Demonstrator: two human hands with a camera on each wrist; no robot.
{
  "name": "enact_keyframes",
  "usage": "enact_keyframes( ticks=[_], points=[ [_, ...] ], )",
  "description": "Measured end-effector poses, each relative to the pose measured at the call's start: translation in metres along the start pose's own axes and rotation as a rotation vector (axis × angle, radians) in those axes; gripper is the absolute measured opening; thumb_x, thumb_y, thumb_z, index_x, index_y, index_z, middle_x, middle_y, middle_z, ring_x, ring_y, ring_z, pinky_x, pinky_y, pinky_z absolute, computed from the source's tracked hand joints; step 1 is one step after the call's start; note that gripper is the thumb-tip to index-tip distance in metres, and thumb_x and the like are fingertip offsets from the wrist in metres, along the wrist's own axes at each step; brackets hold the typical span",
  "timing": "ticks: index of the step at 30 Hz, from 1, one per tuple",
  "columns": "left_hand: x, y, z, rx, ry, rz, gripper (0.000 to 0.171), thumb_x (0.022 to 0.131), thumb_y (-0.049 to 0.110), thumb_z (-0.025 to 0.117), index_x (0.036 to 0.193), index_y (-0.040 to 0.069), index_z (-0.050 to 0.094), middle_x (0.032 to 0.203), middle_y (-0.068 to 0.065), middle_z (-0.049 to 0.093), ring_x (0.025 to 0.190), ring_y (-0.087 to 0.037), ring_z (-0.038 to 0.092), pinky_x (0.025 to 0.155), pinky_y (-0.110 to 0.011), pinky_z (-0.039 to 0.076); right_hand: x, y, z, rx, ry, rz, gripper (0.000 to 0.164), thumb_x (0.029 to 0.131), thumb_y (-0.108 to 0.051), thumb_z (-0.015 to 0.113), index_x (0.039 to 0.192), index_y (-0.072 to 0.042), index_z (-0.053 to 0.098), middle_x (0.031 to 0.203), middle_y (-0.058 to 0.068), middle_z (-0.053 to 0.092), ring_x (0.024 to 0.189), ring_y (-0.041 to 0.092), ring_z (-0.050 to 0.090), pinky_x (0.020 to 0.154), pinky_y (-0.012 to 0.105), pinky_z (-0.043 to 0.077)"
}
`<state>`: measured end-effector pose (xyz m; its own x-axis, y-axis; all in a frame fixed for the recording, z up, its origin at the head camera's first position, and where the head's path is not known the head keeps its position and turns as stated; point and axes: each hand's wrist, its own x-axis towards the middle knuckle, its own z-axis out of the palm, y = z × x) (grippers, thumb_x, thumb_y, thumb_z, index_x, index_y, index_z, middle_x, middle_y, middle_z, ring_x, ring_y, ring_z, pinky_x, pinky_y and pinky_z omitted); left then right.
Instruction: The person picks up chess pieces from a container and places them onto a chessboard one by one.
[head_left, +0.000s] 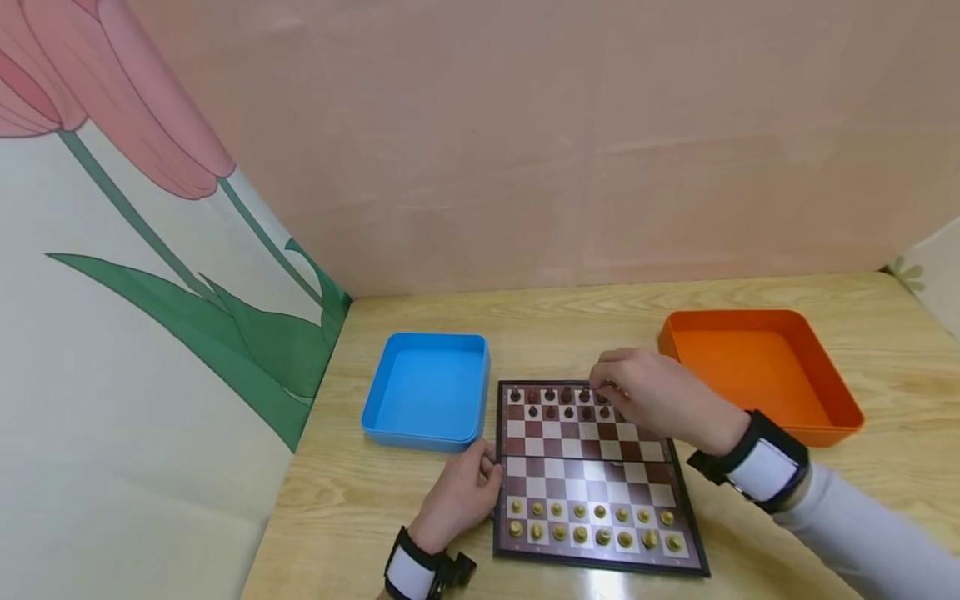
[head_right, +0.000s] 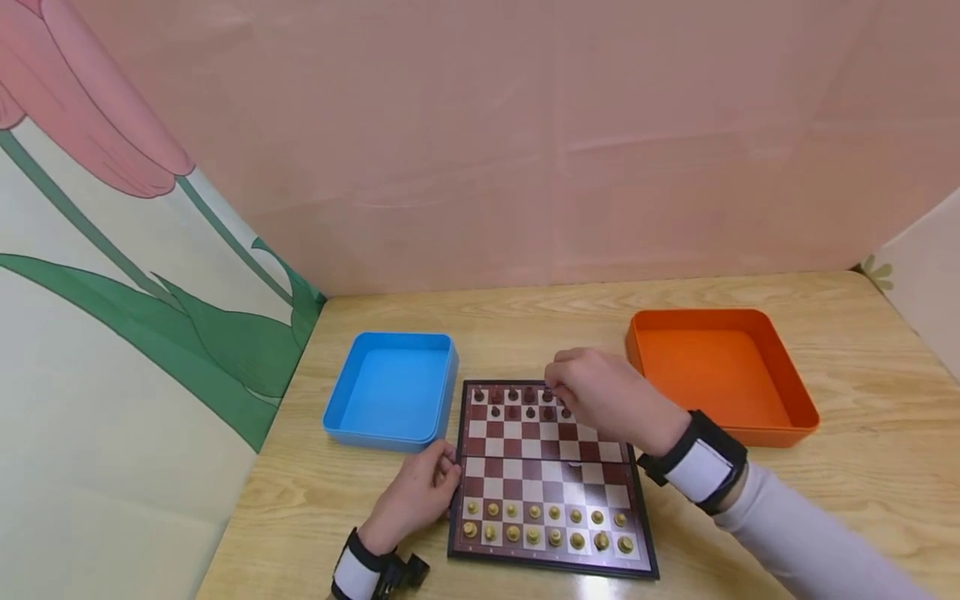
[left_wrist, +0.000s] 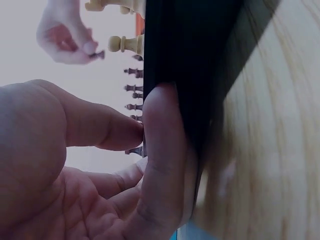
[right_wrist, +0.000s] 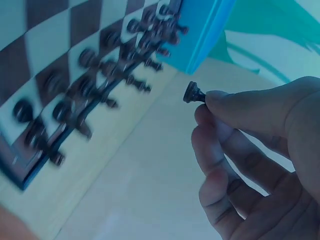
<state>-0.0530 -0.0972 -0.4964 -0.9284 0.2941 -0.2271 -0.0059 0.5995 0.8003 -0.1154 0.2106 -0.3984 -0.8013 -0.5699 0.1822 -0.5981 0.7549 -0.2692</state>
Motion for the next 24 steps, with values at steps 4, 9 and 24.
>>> enact_keyframes(
  ticks=[4,9,24],
  points=[
    [-0.001,-0.001,0.000,-0.025,-0.006,-0.008,0.006,0.108,0.014,0.061,0.111,0.010,0.062,0.088,0.002,0.064,0.061,-0.011,0.063,0.050,-0.028,0.053,0.013,-0.007,0.011,0.016,0.009,-0.048,0.017,0.090,-0.005,0.085,0.099,-0.018,0.079,0.091,-0.005,0.072,0.075,0.007,0.059,0.073,0.029,0.063],
    [0.001,-0.002,0.001,-0.038,-0.005,-0.007,0.006,0.108,0.014,0.060,0.111,0.010,0.062,0.088,0.002,0.064,0.059,-0.011,0.063,0.050,-0.029,0.054,0.027,-0.010,0.025,0.042,0.018,-0.076,0.016,0.091,-0.006,0.085,0.100,-0.019,0.080,0.093,-0.006,0.074,0.078,0.005,0.063,0.075,0.030,0.064],
    [0.002,-0.004,-0.001,-0.075,-0.023,-0.014,0.006,0.109,0.013,0.059,0.112,0.009,0.062,0.088,0.001,0.065,0.058,-0.012,0.064,0.050,-0.030,0.056,0.059,-0.026,0.052,0.118,-0.029,-0.110,0.014,0.094,-0.007,0.082,0.102,-0.019,0.082,0.095,-0.009,0.074,0.080,0.003,0.062,0.075,0.028,0.061]
  ],
)
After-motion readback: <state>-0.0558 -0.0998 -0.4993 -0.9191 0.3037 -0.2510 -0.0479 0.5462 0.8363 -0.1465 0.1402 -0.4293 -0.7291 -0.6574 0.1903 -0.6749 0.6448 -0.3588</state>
